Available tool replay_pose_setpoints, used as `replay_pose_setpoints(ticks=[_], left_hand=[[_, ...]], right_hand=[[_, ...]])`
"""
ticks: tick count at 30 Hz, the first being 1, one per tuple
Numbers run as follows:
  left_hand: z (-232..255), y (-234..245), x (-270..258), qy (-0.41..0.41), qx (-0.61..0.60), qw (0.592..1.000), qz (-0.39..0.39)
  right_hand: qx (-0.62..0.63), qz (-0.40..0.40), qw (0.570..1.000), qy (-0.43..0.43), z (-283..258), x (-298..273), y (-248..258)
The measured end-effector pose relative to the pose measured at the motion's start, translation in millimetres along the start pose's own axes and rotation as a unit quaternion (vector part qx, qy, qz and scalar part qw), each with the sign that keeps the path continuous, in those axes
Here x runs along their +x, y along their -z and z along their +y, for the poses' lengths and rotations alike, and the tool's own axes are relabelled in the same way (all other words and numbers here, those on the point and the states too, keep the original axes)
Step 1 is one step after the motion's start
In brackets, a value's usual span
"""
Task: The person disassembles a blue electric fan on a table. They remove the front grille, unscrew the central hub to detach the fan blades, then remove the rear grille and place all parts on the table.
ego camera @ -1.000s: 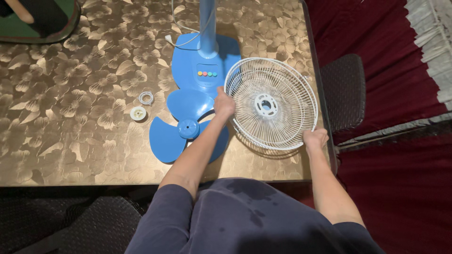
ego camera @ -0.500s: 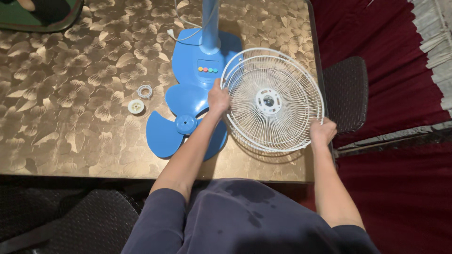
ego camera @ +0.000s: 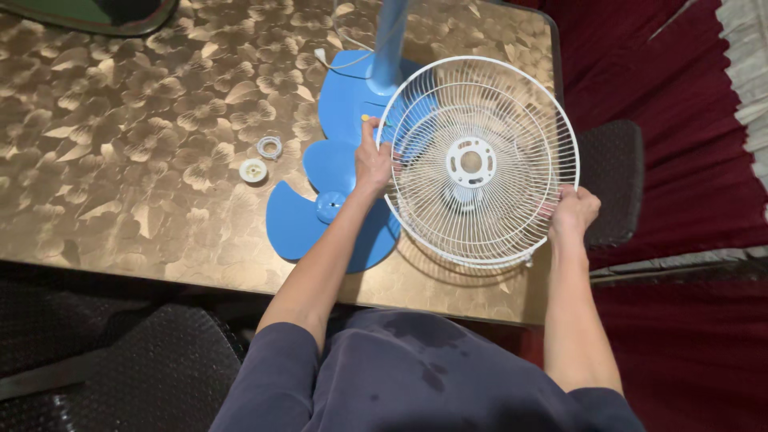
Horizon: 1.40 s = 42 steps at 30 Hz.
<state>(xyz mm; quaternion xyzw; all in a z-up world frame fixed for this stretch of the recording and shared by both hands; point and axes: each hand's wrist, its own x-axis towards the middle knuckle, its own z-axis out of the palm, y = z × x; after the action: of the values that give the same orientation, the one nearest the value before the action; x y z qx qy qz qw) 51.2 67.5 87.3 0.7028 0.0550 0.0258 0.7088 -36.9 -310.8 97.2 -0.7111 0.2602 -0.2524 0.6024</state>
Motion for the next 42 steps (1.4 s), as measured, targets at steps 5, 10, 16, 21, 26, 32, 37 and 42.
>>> replay_pose_setpoints(ticks=[5, 10, 16, 21, 26, 32, 37, 42], left_hand=[[4, 24, 6, -0.052, 0.075, 0.996, 0.010], [12, 59, -13, -0.110, 0.093, 0.989, 0.034], [32, 100, -12, -0.228, 0.030, 0.973, 0.036], [57, 123, 6, -0.321, 0.015, 0.946, 0.046], [92, 144, 49, -0.367, 0.007, 0.929, 0.038], [141, 160, 112, -0.392, 0.023, 0.918, 0.052], [167, 154, 127, -0.433, -0.018, 0.898, 0.073], [181, 144, 136, -0.430, -0.067, 0.899, 0.055]], right_hand=[[0.069, 0.008, 0.997, 0.041, 14, -19, -18], [0.135, 0.049, 0.986, 0.082, 40, -28, -42], [0.167, 0.066, 0.964, 0.197, 28, -59, -79], [0.204, 0.059, 0.972, 0.101, -44, -91, -105], [0.219, 0.068, 0.961, 0.153, -102, -90, -138], [0.223, 0.100, 0.942, 0.228, -134, -64, -174], [0.241, 0.128, 0.924, 0.268, -148, -56, -187], [0.262, 0.112, 0.934, 0.213, -163, -50, -187]])
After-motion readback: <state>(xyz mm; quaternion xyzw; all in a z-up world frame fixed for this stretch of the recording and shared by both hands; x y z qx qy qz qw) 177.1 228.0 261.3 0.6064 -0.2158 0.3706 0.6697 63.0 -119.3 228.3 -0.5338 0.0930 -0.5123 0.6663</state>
